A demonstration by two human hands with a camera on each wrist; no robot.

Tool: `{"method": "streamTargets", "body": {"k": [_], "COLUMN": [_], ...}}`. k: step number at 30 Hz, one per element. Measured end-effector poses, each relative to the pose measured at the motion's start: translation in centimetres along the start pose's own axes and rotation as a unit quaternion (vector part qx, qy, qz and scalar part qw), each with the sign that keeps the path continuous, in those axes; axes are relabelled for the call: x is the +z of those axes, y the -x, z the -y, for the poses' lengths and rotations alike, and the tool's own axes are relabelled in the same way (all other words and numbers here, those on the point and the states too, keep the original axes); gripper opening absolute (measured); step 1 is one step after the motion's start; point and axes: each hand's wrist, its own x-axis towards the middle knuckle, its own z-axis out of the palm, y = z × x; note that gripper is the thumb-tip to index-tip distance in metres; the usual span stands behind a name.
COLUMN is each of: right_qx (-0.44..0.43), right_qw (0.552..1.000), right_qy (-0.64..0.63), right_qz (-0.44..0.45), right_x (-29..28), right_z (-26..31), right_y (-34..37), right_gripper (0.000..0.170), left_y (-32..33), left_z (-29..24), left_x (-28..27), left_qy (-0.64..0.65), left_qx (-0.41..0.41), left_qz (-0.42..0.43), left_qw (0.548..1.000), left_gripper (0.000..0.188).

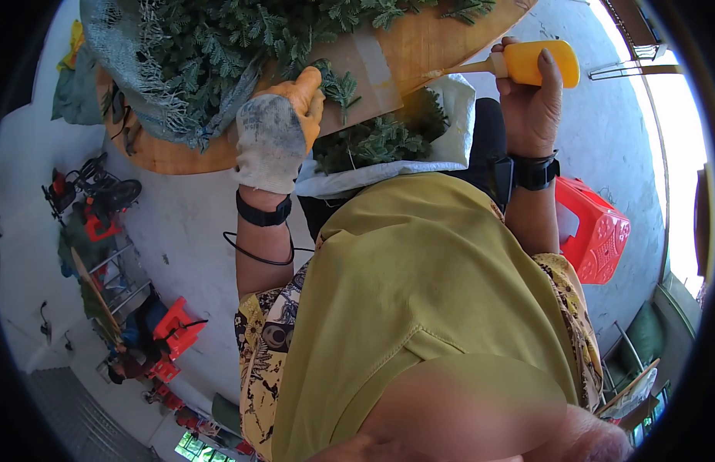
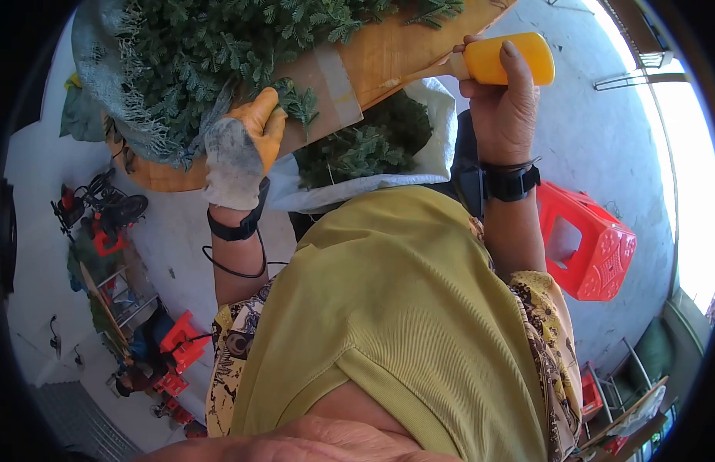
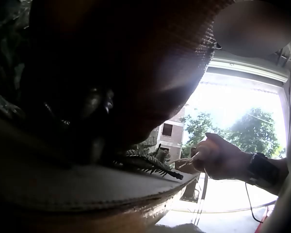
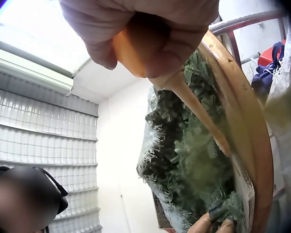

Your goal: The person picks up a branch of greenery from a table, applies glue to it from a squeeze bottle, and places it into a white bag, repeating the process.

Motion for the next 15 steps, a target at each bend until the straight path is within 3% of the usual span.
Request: {"method": "streamTargets", "body": {"k": [5, 8, 10, 15], "right_qx": [-0.024, -0.016, -0.01, -0.018], "right_qw": [0.999, 0.999, 1.0, 0.999], "right_qy": [-0.011, -0.011, -0.008, -0.012], "right_qz": [-0.046, -0.031, -0.023, -0.026], "right_x": [0.5, 0.2, 0.0, 1.8], "right_z": [-0.1, 0.2, 0.3, -0.1], "right_y": [0.0, -0.3, -0.5, -0.7], "right_gripper": [0.035, 0.035, 0.035, 0.036], "left_y": [1.0, 2.0, 2.6, 3.1], "left_z": [-1.6, -2.0, -2.3, -2.5], "left_x": [0.4, 0.5, 0.0, 0.2], "left_qy": [-0.006, 0.006, 0.017, 0.068], "left_qx": [-0.078, -0.086, -0.158, -0.214], "left_qz": [-0.023, -0.051, -0.048, -0.048], "left_qw": [0.997, 0.995, 0.986, 0.973], "left_gripper": [0.018, 0.023, 0.035, 0.034]}}
